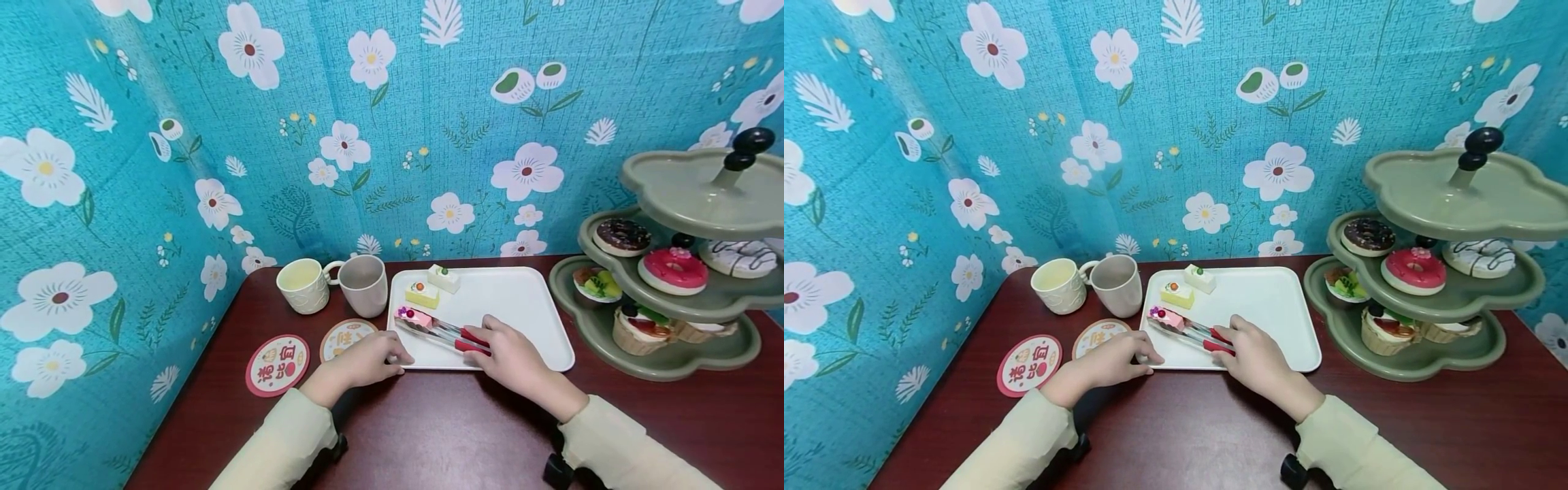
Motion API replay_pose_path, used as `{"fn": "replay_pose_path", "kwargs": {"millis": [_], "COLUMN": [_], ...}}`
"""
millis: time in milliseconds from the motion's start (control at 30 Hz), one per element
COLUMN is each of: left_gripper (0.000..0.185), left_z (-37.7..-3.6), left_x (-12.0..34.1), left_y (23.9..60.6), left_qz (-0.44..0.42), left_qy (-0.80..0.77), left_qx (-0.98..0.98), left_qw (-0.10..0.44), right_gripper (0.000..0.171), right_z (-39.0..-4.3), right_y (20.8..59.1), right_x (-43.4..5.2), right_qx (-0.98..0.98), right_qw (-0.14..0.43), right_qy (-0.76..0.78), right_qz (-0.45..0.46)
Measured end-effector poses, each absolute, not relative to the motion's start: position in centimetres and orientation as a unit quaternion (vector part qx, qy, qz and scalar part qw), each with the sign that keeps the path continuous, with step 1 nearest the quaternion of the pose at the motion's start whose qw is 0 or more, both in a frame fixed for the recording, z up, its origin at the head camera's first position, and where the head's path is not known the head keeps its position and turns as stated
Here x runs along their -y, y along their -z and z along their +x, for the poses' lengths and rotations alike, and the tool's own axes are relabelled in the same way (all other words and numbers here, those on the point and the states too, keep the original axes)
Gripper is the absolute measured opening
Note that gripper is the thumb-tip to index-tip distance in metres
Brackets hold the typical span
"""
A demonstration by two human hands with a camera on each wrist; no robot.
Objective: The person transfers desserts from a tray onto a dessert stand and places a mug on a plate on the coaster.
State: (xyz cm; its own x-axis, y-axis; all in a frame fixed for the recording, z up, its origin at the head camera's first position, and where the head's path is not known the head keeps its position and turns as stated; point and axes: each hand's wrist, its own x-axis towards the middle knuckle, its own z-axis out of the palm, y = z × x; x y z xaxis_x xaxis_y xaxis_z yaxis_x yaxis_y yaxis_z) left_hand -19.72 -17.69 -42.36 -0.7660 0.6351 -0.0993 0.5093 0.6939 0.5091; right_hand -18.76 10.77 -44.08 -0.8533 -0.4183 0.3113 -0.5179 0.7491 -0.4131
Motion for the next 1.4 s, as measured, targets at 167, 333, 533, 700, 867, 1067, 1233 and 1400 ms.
{"fn": "replay_pose_path", "kwargs": {"millis": [167, 333, 533, 700, 867, 1067, 1233, 1400], "left_gripper": [0.017, 0.017, 0.016, 0.017, 0.017, 0.017, 0.017, 0.017], "left_z": [-19.8, -19.9, -19.9, -19.6, -19.4, -19.6, -19.7, -19.7], "left_x": [17.6, 17.5, 17.4, 17.4, 17.4, 17.3, 17.4, 17.4], "left_y": [42.3, 42.4, 42.3, 42.3, 42.1, 42.1, 42.1, 42.2], "left_qz": [0.309, 0.308, 0.309, 0.297, 0.297, 0.295, 0.298, 0.295], "left_qy": [-0.233, -0.232, -0.230, -0.232, -0.237, -0.235, -0.237, -0.240], "left_qx": [-0.911, -0.912, -0.912, -0.913, -0.912, -0.914, -0.913, -0.913], "left_qw": [0.140, 0.142, 0.141, 0.156, 0.157, 0.151, 0.148, 0.150], "right_gripper": [0.049, 0.047, 0.045, 0.045, 0.044, 0.044, 0.045, 0.046], "right_z": [-18.7, -18.7, -18.5, -18.1, -17.6, -17.4, -17.3, -17.1], "right_y": [43.9, 43.7, 43.4, 42.8, 41.8, 40.6, 39.9, 39.1], "right_x": [-11.1, -11.6, -12.5, -13.2, -14.1, -15.4, -16.7, -18.1], "right_qx": [0.932, 0.936, 0.934, 0.933, 0.932, 0.931, 0.931, 0.935], "right_qw": [0.090, 0.082, 0.088, 0.093, 0.105, 0.119, 0.131, 0.139], "right_qy": [-0.251, -0.248, -0.247, -0.244, -0.229, -0.222, -0.211, -0.193], "right_qz": [0.246, 0.238, 0.242, 0.249, 0.260, 0.264, 0.267, 0.262]}}
